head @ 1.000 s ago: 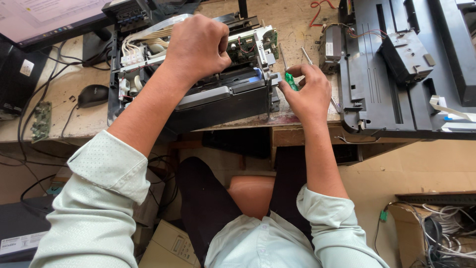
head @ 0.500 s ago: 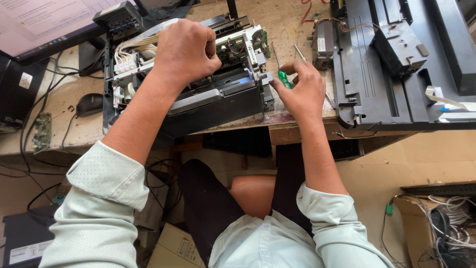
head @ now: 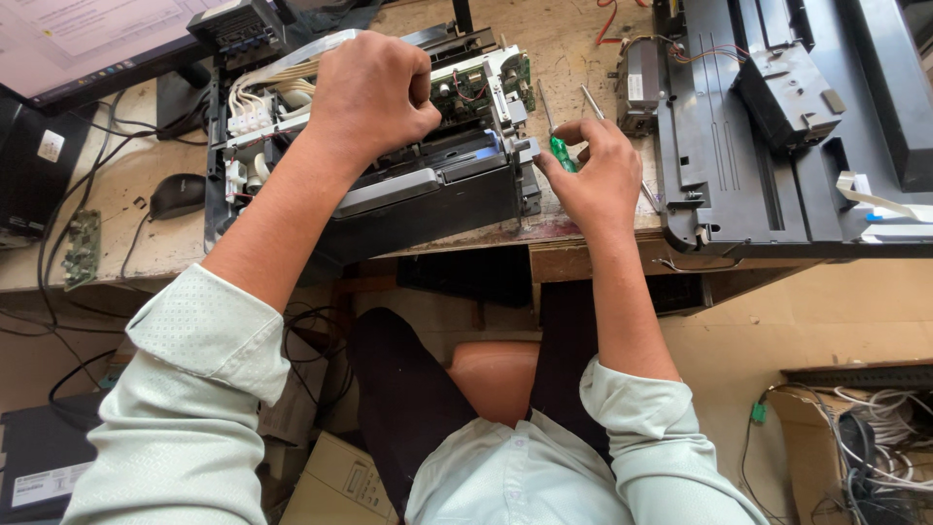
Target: The person uses a screwdriver to remove screws and disassemble a printer. They remove internal components, including a circuit board and a plastic housing, then reassemble the printer by placing the top cover back on and securing it.
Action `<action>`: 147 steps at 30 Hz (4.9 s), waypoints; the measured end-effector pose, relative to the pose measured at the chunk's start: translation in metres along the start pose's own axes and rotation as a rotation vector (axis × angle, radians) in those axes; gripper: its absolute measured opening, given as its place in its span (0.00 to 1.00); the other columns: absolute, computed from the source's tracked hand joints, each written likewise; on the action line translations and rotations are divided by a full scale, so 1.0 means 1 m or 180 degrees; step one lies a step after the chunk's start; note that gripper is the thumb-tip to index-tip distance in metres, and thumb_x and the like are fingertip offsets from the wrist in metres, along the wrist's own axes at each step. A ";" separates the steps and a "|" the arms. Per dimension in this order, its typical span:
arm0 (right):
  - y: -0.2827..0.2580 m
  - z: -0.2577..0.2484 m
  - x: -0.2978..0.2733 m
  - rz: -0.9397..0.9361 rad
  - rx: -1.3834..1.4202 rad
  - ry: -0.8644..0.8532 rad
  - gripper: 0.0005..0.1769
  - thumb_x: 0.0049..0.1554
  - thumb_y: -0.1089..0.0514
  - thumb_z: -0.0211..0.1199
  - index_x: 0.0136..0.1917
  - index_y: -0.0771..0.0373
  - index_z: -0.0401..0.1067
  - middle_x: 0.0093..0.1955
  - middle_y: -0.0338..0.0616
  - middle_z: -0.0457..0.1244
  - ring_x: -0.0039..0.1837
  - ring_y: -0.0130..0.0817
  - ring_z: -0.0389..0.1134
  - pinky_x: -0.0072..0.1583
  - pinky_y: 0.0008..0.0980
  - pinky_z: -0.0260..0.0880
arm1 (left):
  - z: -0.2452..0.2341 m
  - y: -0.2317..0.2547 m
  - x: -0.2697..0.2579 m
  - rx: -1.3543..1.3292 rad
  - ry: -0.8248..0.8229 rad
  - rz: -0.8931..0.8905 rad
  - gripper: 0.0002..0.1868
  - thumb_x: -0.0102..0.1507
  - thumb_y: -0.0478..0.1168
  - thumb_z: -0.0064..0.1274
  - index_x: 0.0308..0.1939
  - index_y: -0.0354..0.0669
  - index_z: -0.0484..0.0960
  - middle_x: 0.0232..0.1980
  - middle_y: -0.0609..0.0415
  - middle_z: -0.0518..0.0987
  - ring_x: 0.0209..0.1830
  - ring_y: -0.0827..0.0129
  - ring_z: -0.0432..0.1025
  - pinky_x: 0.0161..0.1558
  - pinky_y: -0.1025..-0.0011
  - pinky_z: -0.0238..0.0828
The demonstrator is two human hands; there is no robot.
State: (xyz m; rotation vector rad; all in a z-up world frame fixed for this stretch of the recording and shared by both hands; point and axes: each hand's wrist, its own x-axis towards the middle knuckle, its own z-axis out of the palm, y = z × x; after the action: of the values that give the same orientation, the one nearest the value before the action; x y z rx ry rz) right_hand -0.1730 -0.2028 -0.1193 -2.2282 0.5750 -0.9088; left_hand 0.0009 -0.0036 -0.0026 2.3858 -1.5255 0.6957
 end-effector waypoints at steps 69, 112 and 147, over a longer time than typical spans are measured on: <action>-0.151 0.015 0.099 -0.4044 -0.1058 -0.1550 0.08 0.52 0.61 0.72 0.47 0.54 0.84 0.47 0.38 0.71 0.46 0.37 0.73 0.47 0.38 0.72 | -0.089 -0.007 -0.111 -0.0236 0.0415 -0.1888 0.22 0.67 0.56 0.59 0.41 0.37 0.81 0.34 0.48 0.80 0.38 0.61 0.78 0.37 0.64 0.79; -0.142 0.024 0.093 -0.3059 -0.0721 -0.1280 0.07 0.47 0.62 0.79 0.39 0.54 0.83 0.38 0.35 0.68 0.45 0.32 0.68 0.48 0.34 0.69 | -0.075 -0.013 -0.120 -0.0056 0.0982 -0.1685 0.22 0.66 0.55 0.62 0.40 0.37 0.82 0.31 0.49 0.81 0.33 0.64 0.79 0.32 0.68 0.79; -0.138 0.023 0.098 -0.1837 -0.0266 -0.1510 0.20 0.42 0.52 0.82 0.43 0.60 0.76 0.43 0.39 0.68 0.50 0.38 0.69 0.53 0.40 0.68 | -0.093 0.006 -0.109 0.0021 0.0489 -0.2036 0.23 0.65 0.57 0.60 0.44 0.37 0.82 0.36 0.45 0.83 0.36 0.54 0.80 0.37 0.59 0.78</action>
State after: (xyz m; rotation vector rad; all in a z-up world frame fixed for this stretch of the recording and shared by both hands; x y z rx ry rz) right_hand -0.0710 -0.1574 0.0100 -2.6153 -0.2687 -0.5775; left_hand -0.0667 0.1197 0.0223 2.5345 -0.6294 0.6978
